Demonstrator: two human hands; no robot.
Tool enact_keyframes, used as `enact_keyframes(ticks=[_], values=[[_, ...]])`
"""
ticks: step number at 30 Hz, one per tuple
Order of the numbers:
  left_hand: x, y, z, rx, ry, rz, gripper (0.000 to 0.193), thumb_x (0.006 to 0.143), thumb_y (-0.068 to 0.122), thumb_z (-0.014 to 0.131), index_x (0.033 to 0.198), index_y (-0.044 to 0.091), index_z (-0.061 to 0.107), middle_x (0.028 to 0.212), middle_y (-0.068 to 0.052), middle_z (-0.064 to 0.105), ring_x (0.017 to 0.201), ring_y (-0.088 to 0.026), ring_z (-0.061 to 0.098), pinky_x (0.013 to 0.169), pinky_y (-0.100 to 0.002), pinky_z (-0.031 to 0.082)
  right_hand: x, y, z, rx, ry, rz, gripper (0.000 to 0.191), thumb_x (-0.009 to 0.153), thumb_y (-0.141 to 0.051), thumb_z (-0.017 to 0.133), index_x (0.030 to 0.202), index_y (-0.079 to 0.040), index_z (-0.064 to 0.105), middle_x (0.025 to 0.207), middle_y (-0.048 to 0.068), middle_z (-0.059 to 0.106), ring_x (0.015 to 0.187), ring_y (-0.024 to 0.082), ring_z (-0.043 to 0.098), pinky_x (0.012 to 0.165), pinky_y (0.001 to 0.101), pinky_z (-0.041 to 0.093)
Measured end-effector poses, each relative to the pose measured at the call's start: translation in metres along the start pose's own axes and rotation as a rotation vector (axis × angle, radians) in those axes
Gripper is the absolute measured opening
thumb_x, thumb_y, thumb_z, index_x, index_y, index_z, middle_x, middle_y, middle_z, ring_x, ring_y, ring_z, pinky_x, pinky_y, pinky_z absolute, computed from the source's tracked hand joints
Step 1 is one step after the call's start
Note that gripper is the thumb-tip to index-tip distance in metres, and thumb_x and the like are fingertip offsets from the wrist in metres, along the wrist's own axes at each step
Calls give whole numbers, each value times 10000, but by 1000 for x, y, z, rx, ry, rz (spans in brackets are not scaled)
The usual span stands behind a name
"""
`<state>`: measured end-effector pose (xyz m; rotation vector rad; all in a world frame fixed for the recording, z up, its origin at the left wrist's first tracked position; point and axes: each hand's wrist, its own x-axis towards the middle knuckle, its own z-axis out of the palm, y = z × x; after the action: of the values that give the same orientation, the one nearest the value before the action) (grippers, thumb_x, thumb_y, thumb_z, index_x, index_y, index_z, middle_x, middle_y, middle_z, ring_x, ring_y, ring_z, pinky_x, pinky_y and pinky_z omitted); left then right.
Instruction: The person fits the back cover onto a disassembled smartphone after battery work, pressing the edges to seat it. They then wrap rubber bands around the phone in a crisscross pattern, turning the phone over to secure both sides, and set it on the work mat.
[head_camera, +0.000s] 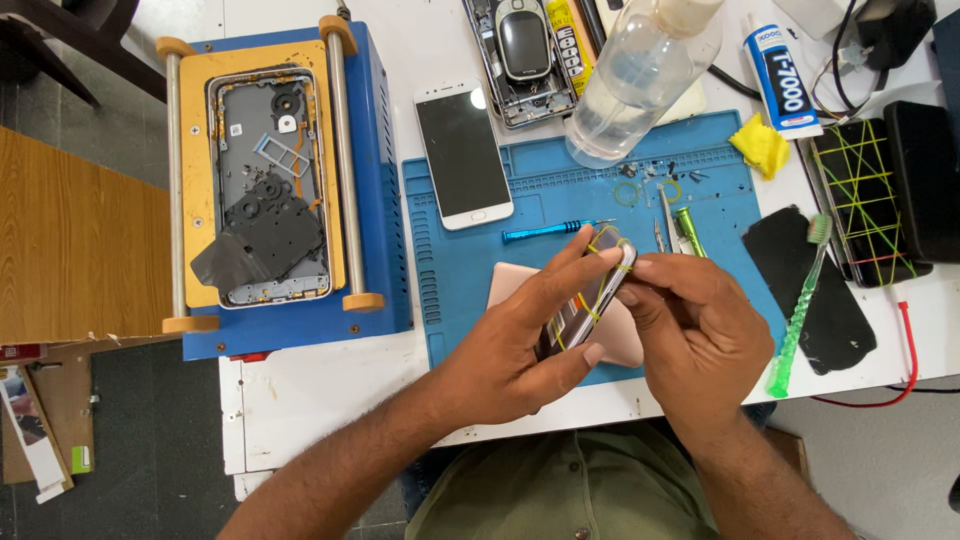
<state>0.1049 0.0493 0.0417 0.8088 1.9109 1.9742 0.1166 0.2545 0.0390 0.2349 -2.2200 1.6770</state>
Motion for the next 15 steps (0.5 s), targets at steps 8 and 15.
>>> enact_keyframes(ticks=[8, 15], values=[[-1, -2, 1, -79, -28, -12, 656, 1076, 127, 597, 1649, 185, 282, 1800, -273, 181, 1672, -361, 304, 1165, -415, 525, -3, 1, 0, -129, 12, -125, 175, 1021, -21, 746, 1170, -32, 656, 1136, 105, 694, 876, 59, 678, 662, 168, 570], [1, -2, 0, -285, -68, -127, 685, 1086, 185, 590, 1672, 188, 236, 1768, -236, 218, 1376, -339, 586, 1080, -429, 560, 3, -12, 1, -194, -7, -124, 177, 986, -4, 773, 1143, -28, 696, 1127, 102, 725, 785, 70, 637, 598, 169, 499]])
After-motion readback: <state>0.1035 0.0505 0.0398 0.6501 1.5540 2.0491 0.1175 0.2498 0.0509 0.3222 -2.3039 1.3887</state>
